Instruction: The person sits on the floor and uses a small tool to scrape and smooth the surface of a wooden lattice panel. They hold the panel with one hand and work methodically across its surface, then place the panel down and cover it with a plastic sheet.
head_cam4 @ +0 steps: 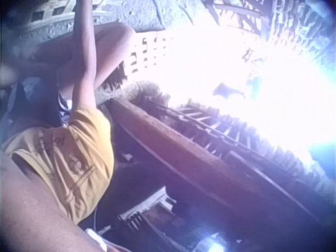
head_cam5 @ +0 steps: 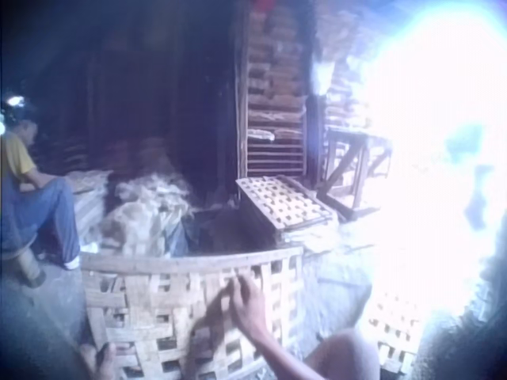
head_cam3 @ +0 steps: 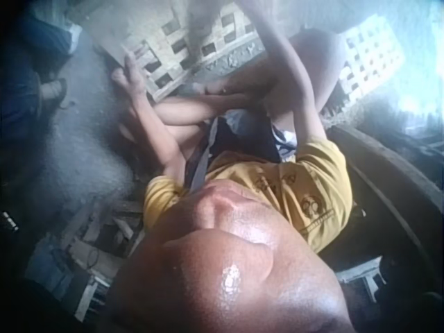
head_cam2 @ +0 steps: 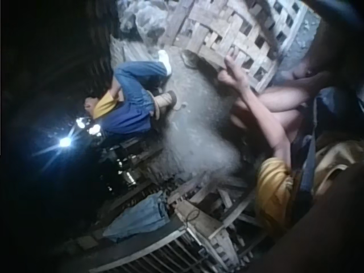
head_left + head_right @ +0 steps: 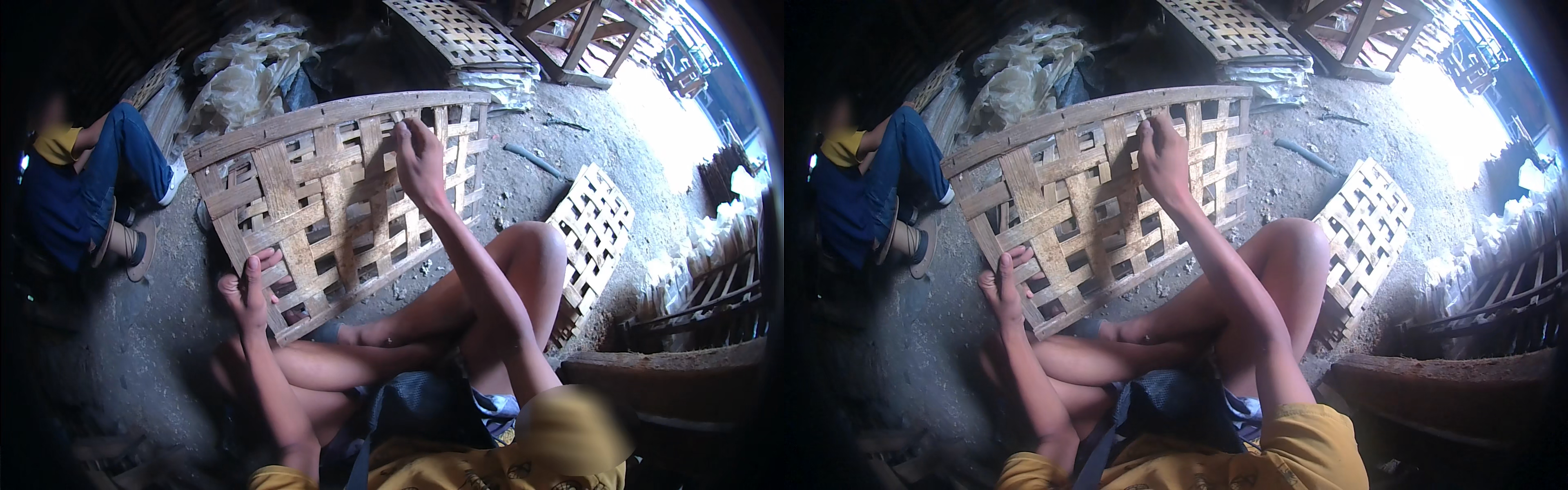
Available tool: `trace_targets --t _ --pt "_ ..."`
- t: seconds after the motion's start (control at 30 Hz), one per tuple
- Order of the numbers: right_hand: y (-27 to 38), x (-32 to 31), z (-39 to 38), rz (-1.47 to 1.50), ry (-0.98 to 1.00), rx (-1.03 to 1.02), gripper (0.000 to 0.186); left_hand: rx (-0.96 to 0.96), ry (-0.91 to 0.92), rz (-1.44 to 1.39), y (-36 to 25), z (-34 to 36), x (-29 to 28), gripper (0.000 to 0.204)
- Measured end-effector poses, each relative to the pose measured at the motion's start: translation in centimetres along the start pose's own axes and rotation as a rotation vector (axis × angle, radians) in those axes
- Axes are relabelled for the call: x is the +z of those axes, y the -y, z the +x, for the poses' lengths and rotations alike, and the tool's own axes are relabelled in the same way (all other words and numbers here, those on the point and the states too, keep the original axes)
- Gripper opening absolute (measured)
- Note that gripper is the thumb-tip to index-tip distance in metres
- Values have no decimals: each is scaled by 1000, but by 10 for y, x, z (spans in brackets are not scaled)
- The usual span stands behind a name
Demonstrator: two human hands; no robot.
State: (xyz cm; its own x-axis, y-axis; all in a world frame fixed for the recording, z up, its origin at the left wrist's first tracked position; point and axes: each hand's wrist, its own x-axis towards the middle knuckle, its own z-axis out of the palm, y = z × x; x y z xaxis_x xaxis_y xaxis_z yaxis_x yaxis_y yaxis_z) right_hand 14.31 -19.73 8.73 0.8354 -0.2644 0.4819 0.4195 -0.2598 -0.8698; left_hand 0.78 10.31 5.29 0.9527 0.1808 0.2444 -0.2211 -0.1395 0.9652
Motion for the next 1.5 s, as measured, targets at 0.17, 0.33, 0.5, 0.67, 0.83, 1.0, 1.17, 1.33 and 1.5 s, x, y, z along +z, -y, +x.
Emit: trace_targets --t 0.17,0.33,0.5,0.67,0.83,1.0,1.17,1.33,1.5 --pt "4 6 -3 -61 66 -72 25 5 -20 -33 -6 -2 3 49" --pt "5 6 -1 -73 57 -79 22 -25 -26 -16 -7 -2 3 51" --pt "7 -2 5 -392 62 -35 16 15 -21 -48 -1 -1 0 47" --pt "3 -12 8 -436 30 0 18 4 -30 -48 -1 -2 0 47" --pt "15 1 4 232 -9 98 27 10 17 -58 -1 -1 2 45" --pt "30 -5 7 736 101 554 12 37 3 -40 -8 -4 -2 43" --pt "18 -10 12 854 168 546 12 17 21 -75 -18 -6 0 40" --pt "31 -10 6 893 144 588 14 12 41 -77 -26 -6 0 39" --pt "32 -4 3 898 91 568 17 41 32 -84 -19 -6 0 37"
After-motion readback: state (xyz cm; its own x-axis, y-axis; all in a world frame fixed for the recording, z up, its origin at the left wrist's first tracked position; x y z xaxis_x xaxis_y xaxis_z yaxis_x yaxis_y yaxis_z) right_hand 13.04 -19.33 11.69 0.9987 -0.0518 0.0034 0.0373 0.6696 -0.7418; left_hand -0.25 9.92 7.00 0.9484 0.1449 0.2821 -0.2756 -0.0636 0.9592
